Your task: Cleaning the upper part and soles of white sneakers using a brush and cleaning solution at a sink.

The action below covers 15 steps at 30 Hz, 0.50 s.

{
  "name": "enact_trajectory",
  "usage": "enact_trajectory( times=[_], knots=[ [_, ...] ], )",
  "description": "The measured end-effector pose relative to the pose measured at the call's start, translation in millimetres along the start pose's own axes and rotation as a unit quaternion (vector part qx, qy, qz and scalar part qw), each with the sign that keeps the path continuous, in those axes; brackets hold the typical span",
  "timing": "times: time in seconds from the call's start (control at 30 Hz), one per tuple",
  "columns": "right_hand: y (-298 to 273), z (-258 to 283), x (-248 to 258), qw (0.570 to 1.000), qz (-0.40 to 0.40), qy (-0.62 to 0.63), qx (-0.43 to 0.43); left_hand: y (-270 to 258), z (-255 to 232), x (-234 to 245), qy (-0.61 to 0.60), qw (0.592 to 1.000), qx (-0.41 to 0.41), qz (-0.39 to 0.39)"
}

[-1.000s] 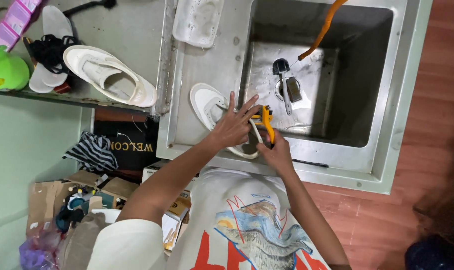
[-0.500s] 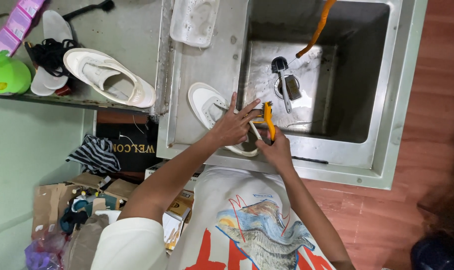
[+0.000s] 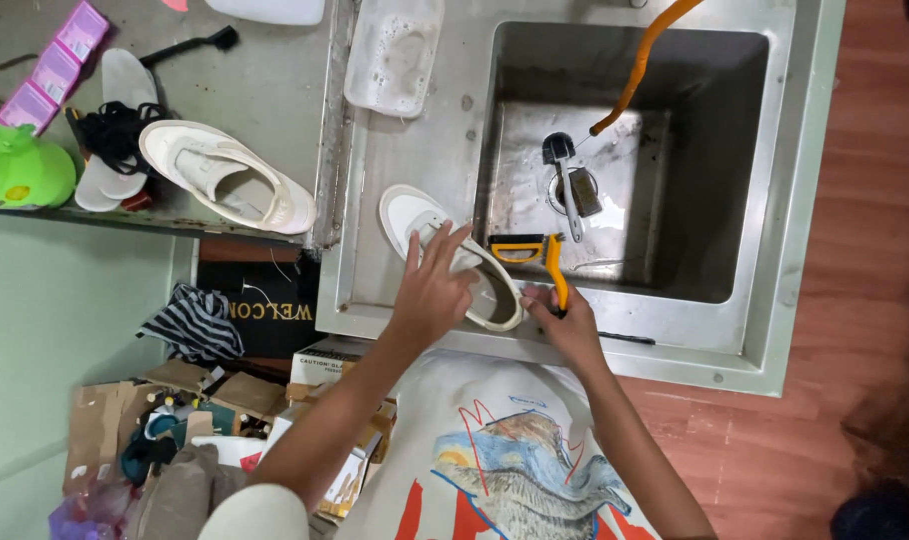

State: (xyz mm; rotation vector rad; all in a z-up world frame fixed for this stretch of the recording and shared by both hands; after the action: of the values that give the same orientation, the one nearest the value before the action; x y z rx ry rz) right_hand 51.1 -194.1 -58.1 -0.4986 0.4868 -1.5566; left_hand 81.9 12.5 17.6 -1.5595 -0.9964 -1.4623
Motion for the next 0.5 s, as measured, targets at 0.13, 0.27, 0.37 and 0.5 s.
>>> enact_trajectory(
  times=[0.13,0.27,0.37,0.5],
  knots=[
    [12.2,-23.4,20.0,1.000,-0.006,0.017,-0.008,-33.1,-43.9,-6.0,-0.090,0.974,-0.012,-0.206],
    [-14.2,28.2,20.2,0.999,-0.021,0.045,-0.022,-19.6,-76.0,-77.9,-0.039,0.998,0.031,0.042],
    [-20.0,43.7,30.5,0.997,-0.017,0.074,-0.009,-7.6,-59.4,-53.0,-0.105,0.992,0.049,0.057],
    [-35.2,70.4,33.0,0.994,0.022,0.087,0.066,-3.9,8.7,68.3,-0.338,0.903,0.212,-0.160]
  ],
)
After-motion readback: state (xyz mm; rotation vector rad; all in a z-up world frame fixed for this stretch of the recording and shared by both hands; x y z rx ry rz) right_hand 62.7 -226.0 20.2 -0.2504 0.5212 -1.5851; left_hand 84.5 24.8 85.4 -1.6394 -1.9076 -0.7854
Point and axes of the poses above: each hand's wrist, its own y-axis towards the middle knuckle, its own x-axis out of the back of the hand, z = x × y, the point moved 7 cm from there along y, towards the middle knuckle, and after that the axes turned 13 degrees about y, right-handed, at the moved point
